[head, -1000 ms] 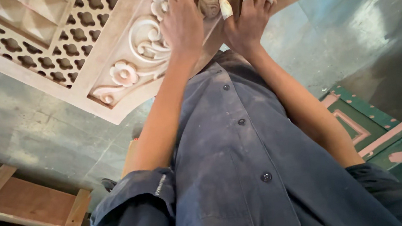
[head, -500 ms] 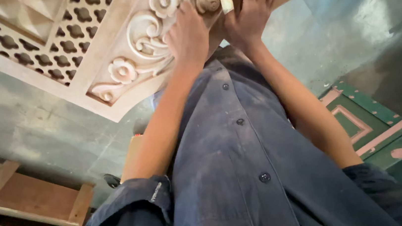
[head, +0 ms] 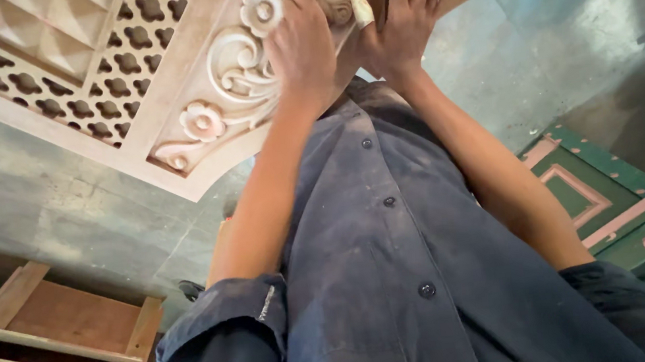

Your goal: The person sands the carved floral and geometric details on a large wooden panel using a white sanding block. They move the block across the raised patterns to smooth the surface, working methodically along the panel's length.

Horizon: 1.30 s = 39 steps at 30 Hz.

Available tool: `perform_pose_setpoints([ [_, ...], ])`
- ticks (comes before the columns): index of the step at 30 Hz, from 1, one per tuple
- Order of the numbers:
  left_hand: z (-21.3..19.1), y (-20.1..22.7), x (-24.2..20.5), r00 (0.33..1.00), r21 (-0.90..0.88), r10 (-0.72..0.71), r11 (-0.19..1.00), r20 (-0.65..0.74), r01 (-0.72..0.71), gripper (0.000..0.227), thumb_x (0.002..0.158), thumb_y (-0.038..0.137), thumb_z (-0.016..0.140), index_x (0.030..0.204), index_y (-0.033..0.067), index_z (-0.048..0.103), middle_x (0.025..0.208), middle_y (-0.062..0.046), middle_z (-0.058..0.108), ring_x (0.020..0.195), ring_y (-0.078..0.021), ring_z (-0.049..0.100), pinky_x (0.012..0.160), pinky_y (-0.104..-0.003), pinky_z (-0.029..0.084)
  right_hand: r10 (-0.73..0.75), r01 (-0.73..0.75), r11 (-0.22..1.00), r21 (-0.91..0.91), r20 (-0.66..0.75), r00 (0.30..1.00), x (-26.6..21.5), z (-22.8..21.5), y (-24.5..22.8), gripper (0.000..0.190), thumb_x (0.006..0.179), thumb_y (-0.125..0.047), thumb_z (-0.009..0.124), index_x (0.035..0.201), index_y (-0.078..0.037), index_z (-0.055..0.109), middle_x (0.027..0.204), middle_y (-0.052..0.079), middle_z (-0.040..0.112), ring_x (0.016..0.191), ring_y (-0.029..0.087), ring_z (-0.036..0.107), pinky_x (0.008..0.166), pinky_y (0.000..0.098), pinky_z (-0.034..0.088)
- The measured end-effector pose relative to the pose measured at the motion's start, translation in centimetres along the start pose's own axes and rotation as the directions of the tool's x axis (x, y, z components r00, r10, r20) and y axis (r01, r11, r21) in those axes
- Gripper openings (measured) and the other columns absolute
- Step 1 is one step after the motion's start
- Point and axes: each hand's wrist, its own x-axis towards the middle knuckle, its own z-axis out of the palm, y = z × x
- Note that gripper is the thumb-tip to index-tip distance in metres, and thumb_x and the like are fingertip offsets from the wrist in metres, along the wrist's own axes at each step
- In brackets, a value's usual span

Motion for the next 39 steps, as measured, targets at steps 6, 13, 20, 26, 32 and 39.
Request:
perform_pose_setpoints([
  [6,0.2,-1.4,1.0,0.988,-0.234,-0.143,0.961,0.051,0.151,0.02,0.097,0.024,0.056,0.104,0.0063,0.064,0.089,-0.018,0.074,0.082,-0.0392,0.073,0.072,-0.054,0.055,0.047,-0.045,0.998,-0.033,0.043,0.998,-1.1,0.5,0.6,0.062,0.105,-0.043,0.074,0.142,0.002,0.053,0.148,0.026,0.041,0.134,0.048,0.038,0.116,0.0583,0.028],
  [13,-0.3,-0.6,0.8,0.991,-0.188,-0.117,0.974,0.061,0.126,0.024,0.098,0.025,0.053,0.102,0.0038,0.062,0.087,-0.02,0.074,0.082,-0.043,0.072,0.073,-0.058,0.052,0.012,-0.011,1.0,-0.018,0.015,1.0,-0.7,0.2,0.8,0.062,0.107,-0.043,0.073,0.144,0.002,0.053,0.148,0.026,0.041,0.135,0.048,0.038,0.115,0.0577,0.029],
  [20,0.3,-0.9,1.3,0.991,-0.155,-0.137,0.979,-0.001,0.136,0.02,0.091,0.024,0.056,0.096,0.0056,0.063,0.086,-0.02,0.073,0.082,-0.0429,0.071,0.069,-0.059,0.051,0.018,-0.017,0.999,-0.051,0.018,1.0,-0.7,0.2,0.6,0.061,0.106,-0.043,0.073,0.143,0.001,0.051,0.146,0.027,0.041,0.135,0.049,0.037,0.116,0.0586,0.027],
  [26,0.3,-1.4,2.7,0.995,-0.123,-0.092,0.989,-0.043,0.086,0.02,0.097,0.026,0.056,0.093,0.0086,0.063,0.087,-0.019,0.073,0.082,-0.0412,0.071,0.072,-0.057,0.054,-0.03,0.031,0.999,-0.023,0.008,1.0,-0.7,0.3,0.8,0.06,0.106,-0.041,0.073,0.144,0.0,0.05,0.15,0.027,0.039,0.137,0.048,0.037,0.117,0.0573,0.029],
  [32,0.6,-2.1,1.4,0.996,-0.186,-0.026,0.982,0.082,0.041,0.022,0.094,0.025,0.057,0.096,0.0042,0.065,0.084,-0.02,0.073,0.078,-0.0415,0.071,0.069,-0.057,0.054,0.011,-0.009,0.997,-0.076,0.035,0.999,-1.2,0.9,1.5,0.064,0.107,-0.044,0.074,0.145,0.002,0.051,0.151,0.028,0.037,0.138,0.052,0.035,0.117,0.0603,0.026],
  [39,0.5,-2.8,2.4,0.997,-0.29,0.049,0.955,-0.059,-0.064,0.027,0.095,0.028,0.06,0.085,0.0036,0.067,0.083,-0.021,0.072,0.077,-0.0434,0.07,0.073,-0.057,0.053,0.018,-0.015,0.997,-0.069,0.038,0.999,-1.2,0.9,1.4,0.06,0.105,-0.046,0.072,0.137,0.002,0.054,0.146,0.029,0.039,0.134,0.051,0.037,0.116,0.061,0.028],
])
